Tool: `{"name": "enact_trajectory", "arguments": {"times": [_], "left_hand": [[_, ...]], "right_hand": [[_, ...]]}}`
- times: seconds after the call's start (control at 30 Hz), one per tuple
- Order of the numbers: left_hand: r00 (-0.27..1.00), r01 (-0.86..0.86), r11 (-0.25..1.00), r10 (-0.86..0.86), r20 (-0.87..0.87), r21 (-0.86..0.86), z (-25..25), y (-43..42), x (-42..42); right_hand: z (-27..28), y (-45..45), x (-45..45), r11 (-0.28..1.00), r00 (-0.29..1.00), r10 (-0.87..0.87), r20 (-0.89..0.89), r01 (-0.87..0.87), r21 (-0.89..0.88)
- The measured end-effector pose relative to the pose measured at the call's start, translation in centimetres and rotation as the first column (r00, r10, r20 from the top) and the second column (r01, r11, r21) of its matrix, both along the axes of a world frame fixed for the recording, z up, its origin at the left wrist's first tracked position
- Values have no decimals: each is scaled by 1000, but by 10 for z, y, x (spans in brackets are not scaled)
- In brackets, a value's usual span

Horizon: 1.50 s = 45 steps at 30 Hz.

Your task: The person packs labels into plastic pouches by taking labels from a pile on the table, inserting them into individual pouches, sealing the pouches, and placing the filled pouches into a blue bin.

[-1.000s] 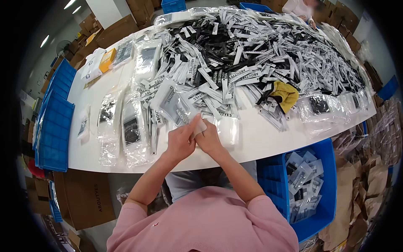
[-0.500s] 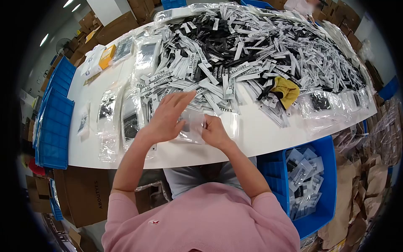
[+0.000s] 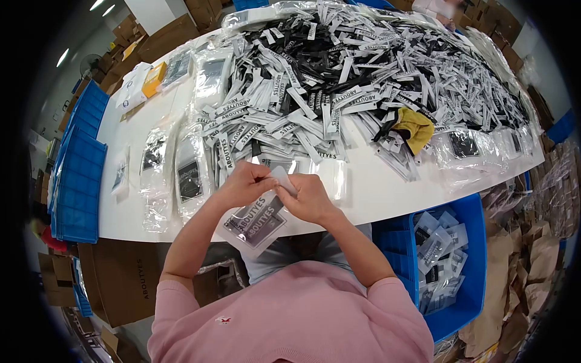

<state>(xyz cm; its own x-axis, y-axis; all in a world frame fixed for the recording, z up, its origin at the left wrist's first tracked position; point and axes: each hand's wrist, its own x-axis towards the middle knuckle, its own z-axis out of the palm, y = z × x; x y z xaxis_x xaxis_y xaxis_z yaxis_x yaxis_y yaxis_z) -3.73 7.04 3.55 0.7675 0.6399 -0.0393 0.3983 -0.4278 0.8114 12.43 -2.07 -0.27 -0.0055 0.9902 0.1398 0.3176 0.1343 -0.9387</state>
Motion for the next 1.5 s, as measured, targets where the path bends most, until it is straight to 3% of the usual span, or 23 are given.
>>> {"name": "enact_trajectory", "arguments": {"times": [0.13, 0.2, 0.23, 0.27, 0.33, 0.37, 0.5, 0.57, 0.63, 0.7, 0.73, 0.8, 0.83, 0.9, 0.97, 1.0, 1.03, 1.1, 1.17, 1.23, 1.4, 1.47, 1.5], "left_hand": [[999, -43, 999, 43, 8, 8, -8, 2, -11], [986, -116, 980, 94, 134, 161, -5, 2, -17], [999, -32, 903, 19, 35, 428, -2, 1, -18], [999, -35, 904, 21, 36, 427, -2, -3, -16], [982, 187, 711, -143, -120, 678, -4, -15, -7], [955, 278, 668, -112, -276, 691, -10, -19, -3], [964, 261, 728, -169, -203, 634, -6, -21, 2], [931, 234, 916, -114, -346, 327, -7, -18, 6], [969, 165, 889, -65, -238, 428, -31, -10, -1], [993, 81, 855, -24, -117, 512, -40, -5, -17], [984, 76, 893, 6, -181, 444, -40, -1, -27], [977, 57, 937, 19, -211, 345, -44, 4, -44], [978, 56, 936, 18, -208, 346, -51, 2, -43], [991, 54, 935, -7, -134, 351, -62, -4, -33], [989, 92, 899, -33, -142, 429, -65, -8, -10], [987, 127, 855, -57, -152, 503, -66, -9, 1], [983, 123, 871, -40, -181, 475, -74, -9, 8], [989, 114, 825, -39, -145, 554, -87, -7, 14], [995, 90, 757, -48, -82, 647, -97, -6, 11], [998, 66, 746, -45, -49, 662, -104, -8, 8], [999, 32, 750, -40, -3, 660, -103, -8, 7], [999, 29, 752, -42, 4, 658, -101, -8, 8], [999, 35, 757, -42, -5, 653, -102, -8, 8]], "right_hand": [[-2, -3, 2, 999, 999, 17, 48, -19, 39], [-10, -3, 9, 992, 984, 33, 174, -53, 115], [-13, -3, 11, 978, 953, 39, 299, -98, 185], [-14, -3, 8, 978, 953, 42, 301, -100, 183], [-14, -5, -2, 963, 942, -33, 334, -59, 262], [-14, -7, -3, 963, 942, -30, 334, -62, 261], [-18, -18, 13, 961, 941, -33, 337, -63, 268], [-8, -32, 35, 972, 946, -14, 324, -63, 226], [-5, -53, 78, 984, 924, -48, 378, -20, 175], [4, -91, 148, 987, 940, -106, 324, 140, -83], [16, -115, 183, 906, 863, -111, 492, 292, -308], [23, -159, 227, 839, 584, -252, 772, 530, -127], [17, -159, 233, 838, 582, -253, 773, 531, -125], [5, -147, 237, 698, 236, -588, 774, 632, 337], [0, -86, 200, 784, 645, -586, 491, 603, 143], [-5, -54, 177, 860, 799, -495, 341, 506, 64], [-8, -25, 152, 928, 862, -371, 344, 349, 129], [-11, 36, 110, 971, 896, -214, 388, 150, 188], [-34, 96, 82, 939, 825, -279, 491, 127, 319], [-58, 135, 60, 954, 706, -288, 647, 149, 262], [-75, 166, 61, 923, 721, -327, 611, 104, 371], [-66, 170, 73, 981, 958, -127, 256, 82, 178], [-36, 169, 75, 960, 985, -173, 23, 174, -219]]}}
